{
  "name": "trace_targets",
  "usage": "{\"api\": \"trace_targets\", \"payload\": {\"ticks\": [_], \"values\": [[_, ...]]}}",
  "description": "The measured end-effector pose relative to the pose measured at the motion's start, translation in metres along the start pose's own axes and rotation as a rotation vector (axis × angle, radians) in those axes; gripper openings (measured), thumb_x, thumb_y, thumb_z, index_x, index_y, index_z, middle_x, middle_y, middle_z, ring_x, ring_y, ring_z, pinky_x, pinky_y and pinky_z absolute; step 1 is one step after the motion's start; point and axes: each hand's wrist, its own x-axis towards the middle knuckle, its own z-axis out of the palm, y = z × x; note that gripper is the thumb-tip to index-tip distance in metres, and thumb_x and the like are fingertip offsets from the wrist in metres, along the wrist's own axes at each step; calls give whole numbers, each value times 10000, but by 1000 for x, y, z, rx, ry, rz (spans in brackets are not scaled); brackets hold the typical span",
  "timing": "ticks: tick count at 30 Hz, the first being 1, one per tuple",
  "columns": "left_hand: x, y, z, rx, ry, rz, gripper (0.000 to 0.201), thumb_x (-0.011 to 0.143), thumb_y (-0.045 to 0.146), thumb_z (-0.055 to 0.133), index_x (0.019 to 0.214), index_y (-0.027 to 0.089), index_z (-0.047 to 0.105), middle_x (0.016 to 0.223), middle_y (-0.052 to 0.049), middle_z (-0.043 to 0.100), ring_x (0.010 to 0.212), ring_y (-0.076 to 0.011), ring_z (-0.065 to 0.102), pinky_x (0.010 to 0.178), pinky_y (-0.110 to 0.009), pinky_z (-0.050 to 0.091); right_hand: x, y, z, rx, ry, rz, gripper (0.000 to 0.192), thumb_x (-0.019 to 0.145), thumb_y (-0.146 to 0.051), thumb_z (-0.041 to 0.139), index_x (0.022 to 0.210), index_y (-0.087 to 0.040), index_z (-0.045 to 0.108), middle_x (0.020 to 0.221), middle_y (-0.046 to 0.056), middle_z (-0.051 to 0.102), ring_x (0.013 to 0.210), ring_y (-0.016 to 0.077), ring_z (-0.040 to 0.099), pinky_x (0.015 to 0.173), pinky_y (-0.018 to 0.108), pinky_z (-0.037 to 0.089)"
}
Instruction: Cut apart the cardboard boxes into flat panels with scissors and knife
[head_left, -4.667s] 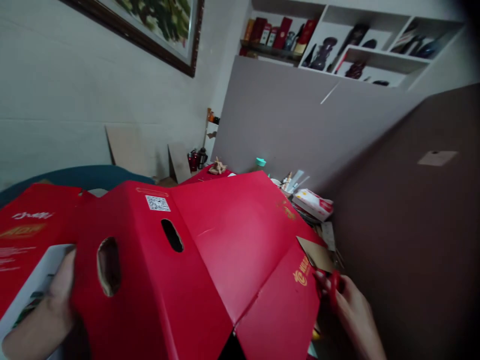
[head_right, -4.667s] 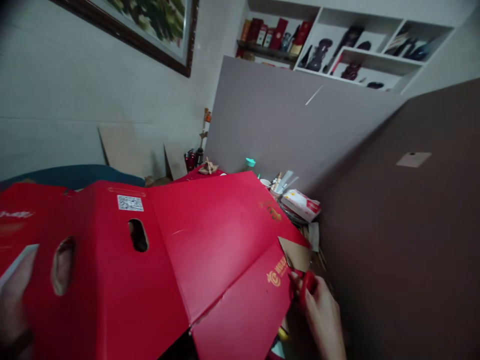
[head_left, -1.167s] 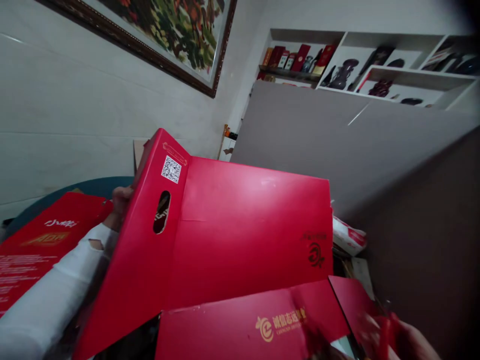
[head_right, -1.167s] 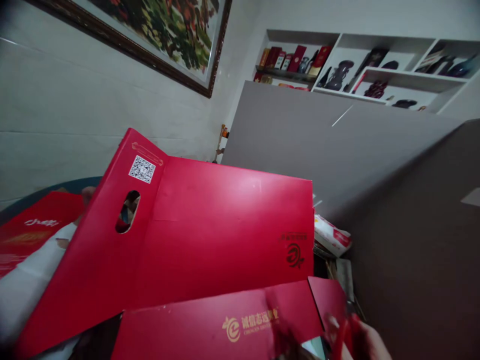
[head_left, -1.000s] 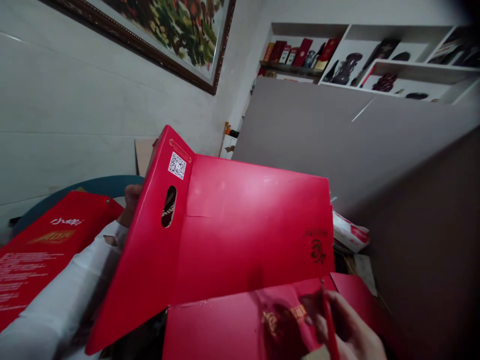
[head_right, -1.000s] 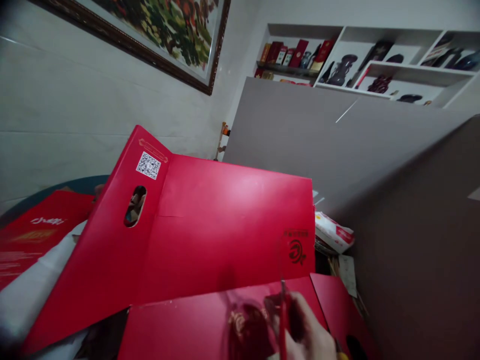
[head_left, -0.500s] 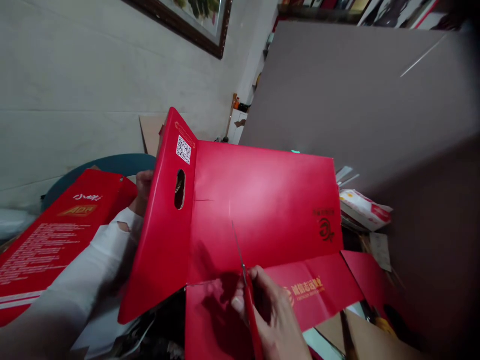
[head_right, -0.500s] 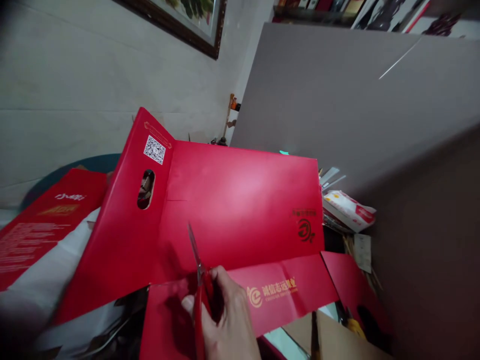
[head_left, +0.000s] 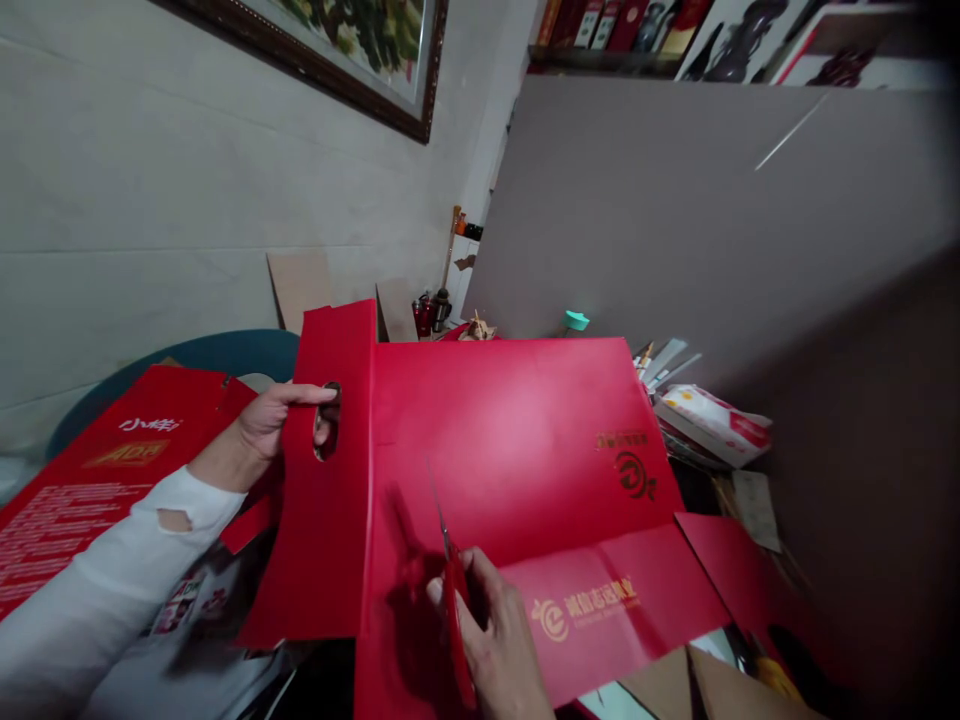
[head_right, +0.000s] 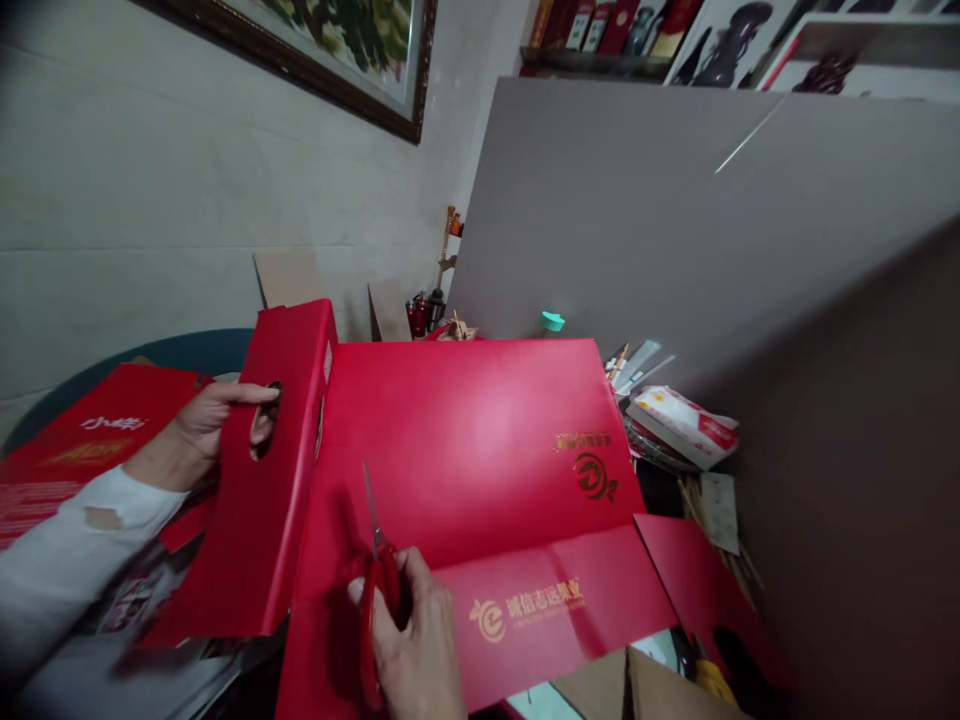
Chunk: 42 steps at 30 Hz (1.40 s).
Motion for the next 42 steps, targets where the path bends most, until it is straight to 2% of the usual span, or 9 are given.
{"api": "trace_targets", "payload": {"ticks": [3, 5, 12, 17, 20, 28, 32, 38, 42], "values": [[-1, 2, 14, 40, -40, -123, 77, 823, 138, 675, 823, 62, 660, 640, -53, 687, 488, -130, 607, 449, -235, 507, 4, 4, 0, 88, -16, 50, 382, 857, -546, 644, 742, -200, 527, 634, -41, 497, 617, 130, 441, 554, 237, 335], [-6, 3, 26, 40, -53, -121, 126, 739, 135, 724, 830, 64, 673, 674, -85, 712, 522, -166, 641, 476, -283, 556, 5, 3, -1, 169, -24, 98, 406, 837, -579, 662, 757, -202, 535, 659, -33, 517, 613, 128, 446, 531, 227, 350], [-14, -5, 61, 70, -44, 40, 300, 612, 159, 853, 846, 130, 667, 763, -39, 695, 606, -144, 652, 530, -238, 588, 4, -4, 0, 446, -40, 240, 550, 768, -720, 714, 819, -201, 538, 560, -79, 445, 457, 72, 412, 431, 177, 323], [-9, -21, 75, 153, -32, 162, 408, 624, 252, 851, 951, 125, 643, 818, -30, 679, 670, -138, 655, 585, -229, 587, 5, 0, 2, 490, 18, 249, 580, 737, -740, 730, 829, -189, 574, 554, -46, 529, 450, 85, 465, 424, 181, 355], [-1, -31, 80, 181, 22, 214, 479, 601, 269, 845, 996, 137, 608, 846, -18, 677, 681, -137, 650, 605, -243, 595, 6, 2, 1, 480, 47, 265, 599, 722, -752, 732, 853, -183, 601, 560, -34, 556, 456, 94, 487, 432, 189, 391], [18, -62, 82, 244, 87, 263, 504, 579, 297, 825, 984, 131, 575, 821, -11, 652, 691, -152, 643, 620, -271, 598, 8, 2, 0, 397, 8, 209, 546, 781, -735, 675, 817, -205, 551, 537, -32, 563, 440, 113, 517, 425, 201, 411], [19, -68, 80, 217, 74, 249, 490, 596, 284, 831, 991, 131, 585, 832, -13, 663, 690, -143, 650, 645, -263, 600, 6, -1, -3, 357, 13, 207, 507, 800, -694, 695, 819, -207, 557, 548, -31, 594, 435, 110, 525, 446, 211, 423], [11, -44, 71, 110, -3, 116, 410, 600, 247, 886, 903, 95, 655, 773, -49, 691, 663, -157, 667, 648, -264, 609, 7, 3, -4, 488, 26, 250, 569, 779, -719, 717, 934, -185, 595, 631, 13, 670, 495, 148, 622, 451, 232, 468], [-7, -19, 54, -13, 25, 33, 269, 777, 322, 801, 863, 101, 675, 734, -67, 697, 583, -147, 646, 539, -236, 573, 10, 8, -3, 605, 6, 253, 623, 727, -740, 747, 919, -165, 606, 741, 75, 718, 533, 170, 664, 455, 257, 510]]}}
